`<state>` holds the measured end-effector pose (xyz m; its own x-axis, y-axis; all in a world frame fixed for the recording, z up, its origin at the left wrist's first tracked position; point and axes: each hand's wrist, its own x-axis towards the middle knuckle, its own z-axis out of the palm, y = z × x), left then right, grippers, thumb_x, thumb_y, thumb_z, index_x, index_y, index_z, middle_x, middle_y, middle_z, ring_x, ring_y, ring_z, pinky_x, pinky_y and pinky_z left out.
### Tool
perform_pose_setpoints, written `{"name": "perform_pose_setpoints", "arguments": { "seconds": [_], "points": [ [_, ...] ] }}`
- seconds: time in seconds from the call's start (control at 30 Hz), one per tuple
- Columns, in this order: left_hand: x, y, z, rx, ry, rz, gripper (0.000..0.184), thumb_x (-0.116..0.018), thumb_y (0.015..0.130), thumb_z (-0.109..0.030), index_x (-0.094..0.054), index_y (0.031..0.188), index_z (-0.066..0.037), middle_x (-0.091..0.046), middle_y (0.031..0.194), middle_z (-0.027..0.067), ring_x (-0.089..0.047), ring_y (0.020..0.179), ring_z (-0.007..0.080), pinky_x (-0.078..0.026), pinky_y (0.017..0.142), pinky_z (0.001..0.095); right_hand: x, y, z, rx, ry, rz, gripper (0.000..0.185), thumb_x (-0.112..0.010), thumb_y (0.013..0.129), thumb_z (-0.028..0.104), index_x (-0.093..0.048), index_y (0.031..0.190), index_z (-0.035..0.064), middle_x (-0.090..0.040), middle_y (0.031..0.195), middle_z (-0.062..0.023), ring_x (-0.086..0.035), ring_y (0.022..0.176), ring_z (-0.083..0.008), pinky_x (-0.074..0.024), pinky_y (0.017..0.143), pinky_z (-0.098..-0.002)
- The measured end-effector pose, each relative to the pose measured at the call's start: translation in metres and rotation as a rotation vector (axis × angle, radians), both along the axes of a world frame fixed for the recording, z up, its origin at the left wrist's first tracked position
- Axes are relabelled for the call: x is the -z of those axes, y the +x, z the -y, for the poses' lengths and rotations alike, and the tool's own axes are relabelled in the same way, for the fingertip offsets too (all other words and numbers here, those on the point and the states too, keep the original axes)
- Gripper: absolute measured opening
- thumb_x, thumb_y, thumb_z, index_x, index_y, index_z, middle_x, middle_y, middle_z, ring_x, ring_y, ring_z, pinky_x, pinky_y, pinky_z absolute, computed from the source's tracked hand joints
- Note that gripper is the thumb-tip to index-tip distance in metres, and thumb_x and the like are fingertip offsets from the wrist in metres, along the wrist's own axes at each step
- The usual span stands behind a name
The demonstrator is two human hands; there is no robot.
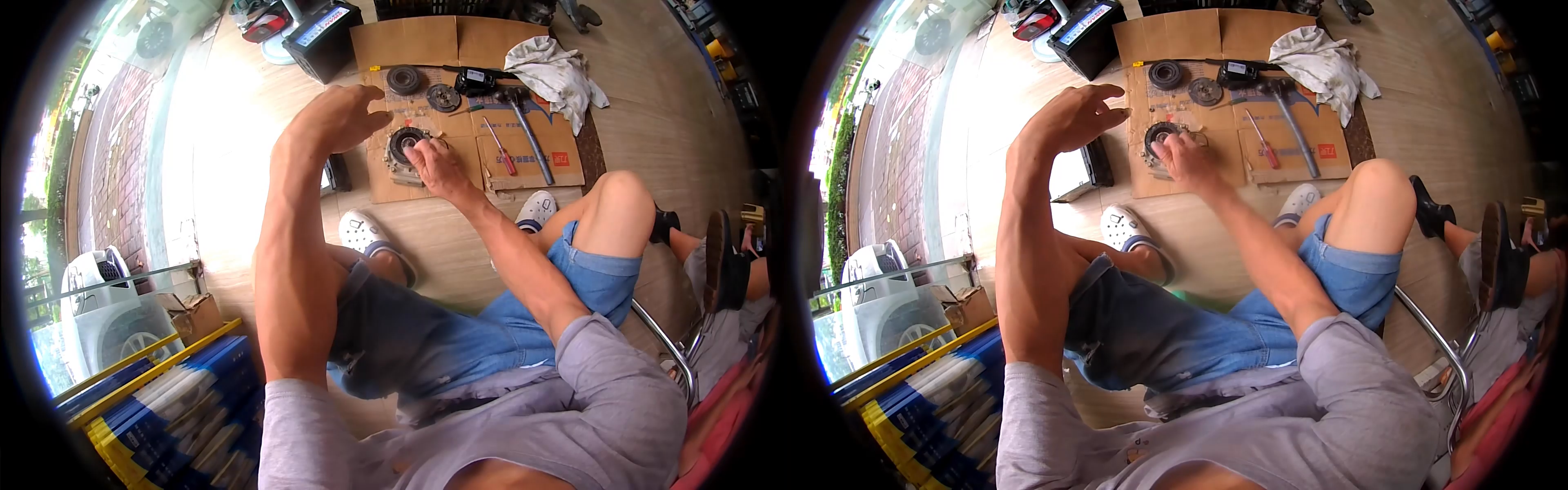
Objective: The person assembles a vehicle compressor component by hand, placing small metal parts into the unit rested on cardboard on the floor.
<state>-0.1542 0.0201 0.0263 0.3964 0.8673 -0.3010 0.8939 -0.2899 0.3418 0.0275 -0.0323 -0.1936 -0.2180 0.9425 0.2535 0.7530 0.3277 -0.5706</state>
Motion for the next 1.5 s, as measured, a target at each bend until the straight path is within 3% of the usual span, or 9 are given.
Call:
{"name": "perform_pose_setpoints", "arguments": {
  "seconds": [0.07,0.3,0.43,0.6,0.7,0.8,1.1,1.33,1.5],
  "points": [
    [-0.001,0.000,0.001,-0.005,-0.005,-0.009,0.049,-0.059,0.091,-0.035,-0.054,0.132,-0.010,-0.069,0.107,0.0174,-0.068,0.096,0.0311,-0.055,0.083,0.0383,-0.006,0.001,-0.006,0.098,-0.206,0.054,0.037,-0.039,0.102,0.037,-0.057,0.098,0.0053,-0.065,0.083,-0.0122,-0.065,0.067,-0.0265,-0.0520,0.063,-0.0404],
    [0.001,-0.001,-0.002,-0.002,0.005,-0.007,0.049,-0.059,0.091,-0.035,-0.054,0.132,-0.010,-0.069,0.107,0.0177,-0.068,0.096,0.0318,-0.055,0.084,0.0383,0.004,0.011,-0.010,0.049,-0.725,-1.165,0.039,-0.039,0.102,0.039,-0.057,0.106,0.0045,-0.061,0.086,-0.0056,-0.066,0.072,-0.0183,-0.0515,0.062,-0.0304],
    [0.001,0.000,-0.002,0.003,0.010,-0.003,0.049,-0.059,0.091,-0.036,-0.054,0.132,-0.010,-0.069,0.106,0.0175,-0.068,0.096,0.0314,-0.054,0.084,0.0385,0.030,0.010,-0.009,-0.188,-0.053,-0.410,0.034,-0.041,0.102,0.034,-0.056,0.102,0.0035,-0.062,0.093,-0.0120,-0.065,0.078,-0.0260,-0.0520,0.067,-0.0361],
    [0.000,0.002,-0.003,0.010,-0.002,-0.017,0.050,-0.059,0.090,-0.038,-0.054,0.133,-0.011,-0.070,0.106,0.0166,-0.068,0.096,0.0312,-0.054,0.083,0.0391,-0.004,0.004,0.000,0.007,-0.218,-0.081,0.031,-0.047,0.100,0.032,-0.055,0.095,0.0026,-0.062,0.099,-0.0209,-0.063,0.079,-0.0412,-0.0514,0.068,-0.0443],
    [0.001,0.000,-0.003,0.001,0.001,-0.023,0.050,-0.058,0.091,-0.038,-0.054,0.133,-0.011,-0.069,0.107,0.0168,-0.068,0.097,0.0313,-0.054,0.083,0.0392,0.002,0.005,-0.013,0.164,-0.472,-0.242,0.034,-0.039,0.103,0.032,-0.057,0.104,0.0032,-0.064,0.095,-0.0159,-0.067,0.076,-0.0244,-0.0522,0.064,-0.0375],
    [0.000,0.000,-0.003,-0.002,0.000,-0.021,0.050,-0.058,0.091,-0.038,-0.054,0.132,-0.011,-0.069,0.107,0.0177,-0.067,0.097,0.0317,-0.054,0.083,0.0392,0.007,0.010,-0.010,0.124,-0.800,-1.108,0.034,-0.040,0.103,0.032,-0.057,0.106,0.0025,-0.064,0.091,-0.0144,-0.067,0.074,-0.0218,-0.0519,0.065,-0.0377],
    [-0.006,0.002,0.000,0.052,0.037,0.019,0.049,-0.059,0.090,-0.036,-0.056,0.131,-0.011,-0.070,0.104,0.0184,-0.067,0.096,0.0332,-0.053,0.084,0.0395,0.022,0.006,-0.006,0.105,0.063,-0.116,0.031,-0.042,0.101,0.030,-0.060,0.101,0.0056,-0.066,0.087,-0.0138,-0.068,0.071,-0.0217,-0.0519,0.060,-0.0357],
    [-0.007,0.002,-0.003,0.044,0.032,0.020,0.048,-0.059,0.090,-0.036,-0.056,0.131,-0.011,-0.070,0.103,0.0187,-0.068,0.095,0.0325,-0.053,0.085,0.0391,0.016,0.020,-0.009,0.073,-0.759,-1.005,0.035,-0.044,0.099,0.028,-0.059,0.113,-0.0013,-0.065,0.098,-0.0129,-0.066,0.064,-0.0186,-0.0562,0.059,-0.0329],
    [-0.010,0.008,-0.004,0.047,0.037,0.033,0.048,-0.060,0.090,-0.035,-0.056,0.131,-0.010,-0.069,0.105,0.0198,-0.068,0.096,0.0329,-0.053,0.084,0.0393,0.022,0.005,0.000,-0.082,-0.349,-0.669,0.028,-0.046,0.101,0.025,-0.059,0.110,0.0015,-0.061,0.106,-0.0111,-0.067,0.085,-0.0184,-0.0549,0.074,-0.0306]
  ]
}}
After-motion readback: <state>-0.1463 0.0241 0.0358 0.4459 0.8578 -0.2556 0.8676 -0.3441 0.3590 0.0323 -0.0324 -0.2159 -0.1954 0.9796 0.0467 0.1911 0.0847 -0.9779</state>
